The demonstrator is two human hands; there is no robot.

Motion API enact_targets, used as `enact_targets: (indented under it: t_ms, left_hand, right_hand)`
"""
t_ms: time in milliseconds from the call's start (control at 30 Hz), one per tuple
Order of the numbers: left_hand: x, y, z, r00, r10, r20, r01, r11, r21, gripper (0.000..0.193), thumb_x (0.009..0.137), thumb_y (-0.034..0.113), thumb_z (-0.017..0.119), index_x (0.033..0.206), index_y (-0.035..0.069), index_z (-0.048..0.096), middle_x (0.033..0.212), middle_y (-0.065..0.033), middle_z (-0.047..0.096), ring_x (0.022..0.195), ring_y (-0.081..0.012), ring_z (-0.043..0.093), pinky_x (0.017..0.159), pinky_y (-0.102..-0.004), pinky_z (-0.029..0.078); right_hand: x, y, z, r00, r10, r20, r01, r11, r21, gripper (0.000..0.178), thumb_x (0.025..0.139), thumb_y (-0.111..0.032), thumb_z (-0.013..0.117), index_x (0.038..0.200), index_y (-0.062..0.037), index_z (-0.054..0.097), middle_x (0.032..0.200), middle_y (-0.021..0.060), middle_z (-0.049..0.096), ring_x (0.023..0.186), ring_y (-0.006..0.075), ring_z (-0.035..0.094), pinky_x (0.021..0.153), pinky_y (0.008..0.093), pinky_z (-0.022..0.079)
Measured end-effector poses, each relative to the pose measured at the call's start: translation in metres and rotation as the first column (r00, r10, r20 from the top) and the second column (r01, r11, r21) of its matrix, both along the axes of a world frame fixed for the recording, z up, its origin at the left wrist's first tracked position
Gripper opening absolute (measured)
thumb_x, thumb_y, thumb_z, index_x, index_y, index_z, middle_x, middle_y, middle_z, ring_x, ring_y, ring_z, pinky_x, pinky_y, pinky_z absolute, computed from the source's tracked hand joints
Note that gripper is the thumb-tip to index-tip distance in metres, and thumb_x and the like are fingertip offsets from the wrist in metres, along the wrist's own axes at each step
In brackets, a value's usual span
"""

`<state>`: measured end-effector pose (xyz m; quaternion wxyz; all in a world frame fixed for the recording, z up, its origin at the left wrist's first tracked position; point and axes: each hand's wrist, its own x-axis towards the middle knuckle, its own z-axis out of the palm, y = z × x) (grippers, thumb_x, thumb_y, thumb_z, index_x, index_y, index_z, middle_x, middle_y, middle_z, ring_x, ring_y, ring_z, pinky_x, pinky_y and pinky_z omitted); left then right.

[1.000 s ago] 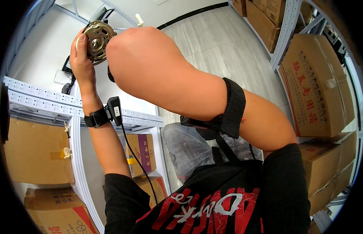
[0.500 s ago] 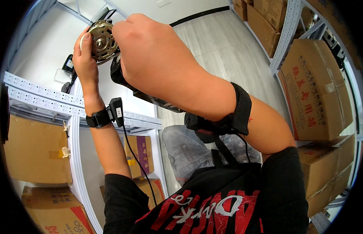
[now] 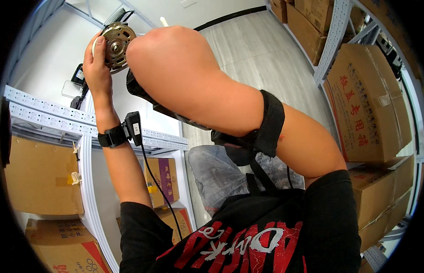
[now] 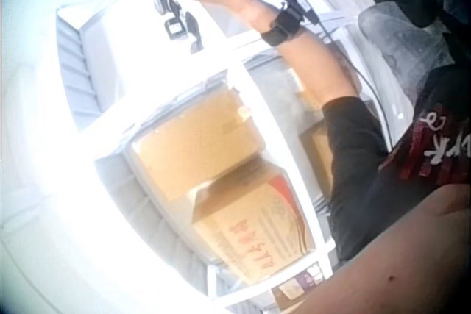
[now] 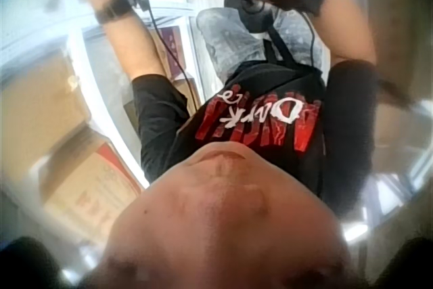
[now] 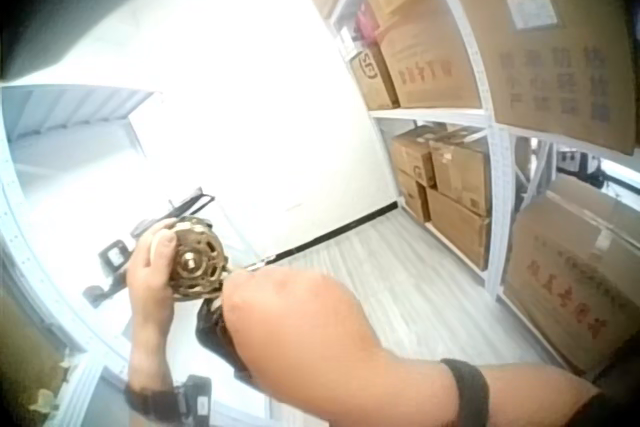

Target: The person disassembles a fishing reel mounted on a stand using a screwdriver. They remove screws and internal components, place them on a nearby shelf, and continue working on the reel's internal mechanism.

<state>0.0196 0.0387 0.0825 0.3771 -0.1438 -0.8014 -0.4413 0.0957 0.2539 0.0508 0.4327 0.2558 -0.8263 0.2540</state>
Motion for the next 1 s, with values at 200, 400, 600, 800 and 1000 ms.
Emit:
enact_targets:
  t_ms: [200, 400, 600, 800, 1000]
  left_hand:
    - [-0.005, -0.004, -0.001, 0.999, -0.031, -0.016, 0.031, 1.000, 0.005, 0.040, 0.097, 0.038, 0.065, 0.119, 0.005, 0.070, 0.110, -0.0087, 0.070, 0.097, -0.0157, 0.066, 0.087, -0.0279, 0.051]
    - [-0.003, -0.002, -0.002, 0.999, -0.040, -0.012, 0.041, 0.999, 0.012, 0.040, 0.096, 0.037, 0.066, 0.119, 0.004, 0.070, 0.108, -0.0088, 0.071, 0.096, -0.0154, 0.066, 0.086, -0.0280, 0.051]
    - [-0.007, -0.003, 0.000, 0.998, 0.051, -0.022, -0.052, 0.997, -0.065, 0.042, 0.094, 0.043, 0.066, 0.117, 0.008, 0.071, 0.110, -0.0109, 0.072, 0.101, -0.0218, 0.066, 0.090, -0.0314, 0.049]
    - [-0.002, -0.001, 0.001, 0.970, 0.219, -0.107, -0.236, 0.954, -0.186, 0.044, 0.092, 0.050, 0.063, 0.116, 0.014, 0.071, 0.110, -0.0087, 0.070, 0.103, -0.0296, 0.067, 0.089, -0.0373, 0.050]
    - [0.016, 0.011, 0.009, 0.961, 0.255, -0.104, -0.272, 0.937, -0.221, 0.048, 0.093, 0.052, 0.062, 0.118, 0.012, 0.069, 0.111, -0.0090, 0.069, 0.097, -0.0322, 0.068, 0.083, -0.0391, 0.053]
  right_hand:
    - [-0.013, 0.004, -0.005, 0.994, 0.033, -0.104, -0.026, 0.997, 0.072, 0.003, 0.069, -0.008, 0.070, 0.068, -0.0049, 0.069, 0.066, 0.0125, 0.067, 0.063, 0.0279, 0.070, 0.056, 0.0363, 0.057]
    - [-0.019, 0.011, -0.004, 0.982, 0.067, -0.178, -0.022, 0.969, 0.245, 0.006, 0.068, -0.010, 0.070, 0.065, -0.0043, 0.068, 0.064, 0.0115, 0.066, 0.062, 0.0284, 0.069, 0.054, 0.0369, 0.056]
    - [-0.030, 0.023, 0.002, 0.953, 0.128, -0.275, -0.007, 0.915, 0.403, 0.014, 0.081, -0.008, 0.066, 0.068, -0.0029, 0.067, 0.063, 0.0101, 0.064, 0.059, 0.0296, 0.067, 0.052, 0.0381, 0.054]
    - [-0.029, 0.018, -0.001, 0.976, 0.149, -0.158, -0.123, 0.978, 0.166, 0.011, 0.089, -0.012, 0.062, 0.085, -0.0027, 0.066, 0.071, 0.0116, 0.066, 0.064, 0.0307, 0.066, 0.057, 0.0399, 0.054]
    - [-0.014, 0.015, 0.028, 0.287, 0.683, 0.671, -0.049, 0.711, -0.702, 0.027, 0.102, -0.027, 0.054, 0.109, -0.0023, 0.062, 0.072, 0.0032, 0.057, 0.050, 0.0090, 0.040, 0.045, 0.0265, 0.030]
